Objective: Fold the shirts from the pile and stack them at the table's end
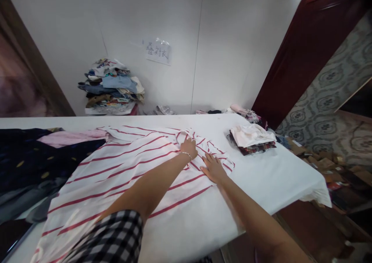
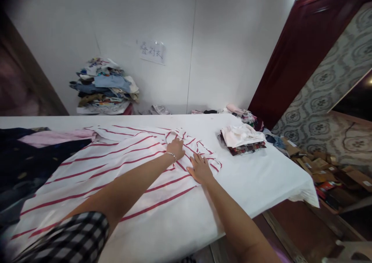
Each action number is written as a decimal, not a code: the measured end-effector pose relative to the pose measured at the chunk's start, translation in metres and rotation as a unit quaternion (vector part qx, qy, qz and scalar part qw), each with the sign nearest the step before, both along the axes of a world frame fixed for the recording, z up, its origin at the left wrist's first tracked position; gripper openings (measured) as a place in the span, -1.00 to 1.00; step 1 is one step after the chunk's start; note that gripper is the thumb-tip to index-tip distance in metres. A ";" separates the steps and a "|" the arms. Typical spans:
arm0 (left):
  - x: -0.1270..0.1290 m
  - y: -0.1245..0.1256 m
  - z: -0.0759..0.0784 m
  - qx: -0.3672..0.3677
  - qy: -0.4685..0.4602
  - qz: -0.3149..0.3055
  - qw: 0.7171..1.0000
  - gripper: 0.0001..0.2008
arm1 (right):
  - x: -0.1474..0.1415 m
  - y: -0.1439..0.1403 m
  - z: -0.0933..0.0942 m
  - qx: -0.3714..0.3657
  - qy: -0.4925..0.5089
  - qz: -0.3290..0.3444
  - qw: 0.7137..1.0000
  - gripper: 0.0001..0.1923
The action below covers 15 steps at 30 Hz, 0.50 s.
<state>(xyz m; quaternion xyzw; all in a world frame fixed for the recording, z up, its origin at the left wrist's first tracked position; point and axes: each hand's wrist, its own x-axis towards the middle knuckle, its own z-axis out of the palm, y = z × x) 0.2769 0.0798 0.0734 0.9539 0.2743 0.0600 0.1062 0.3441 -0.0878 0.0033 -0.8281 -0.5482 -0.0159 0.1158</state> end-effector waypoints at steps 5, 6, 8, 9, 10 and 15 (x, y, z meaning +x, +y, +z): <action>0.029 0.019 -0.008 -0.018 0.002 0.076 0.997 -0.51 | 0.000 0.001 0.000 -0.001 0.020 -0.002 1.000 -0.43; 0.030 0.026 -0.007 -0.029 -0.009 0.095 0.995 -0.53 | 0.000 0.002 0.000 -0.003 0.027 -0.003 1.000 -0.43; 0.027 0.044 -0.004 -0.065 -0.039 0.132 0.988 -0.57 | 0.001 0.002 0.000 -0.007 0.040 -0.004 0.999 -0.43; 0.023 0.054 -0.002 -0.090 -0.058 0.151 0.983 -0.60 | 0.001 0.002 0.000 -0.009 0.044 -0.006 0.999 -0.43; 0.017 0.064 -0.001 -0.120 -0.079 0.171 0.975 -0.63 | 0.001 0.003 0.000 -0.011 0.047 -0.008 0.999 -0.43; -0.012 0.099 0.004 -0.337 -0.223 0.253 0.879 -0.61 | 0.000 0.002 0.001 -0.004 0.043 -0.006 0.999 -0.44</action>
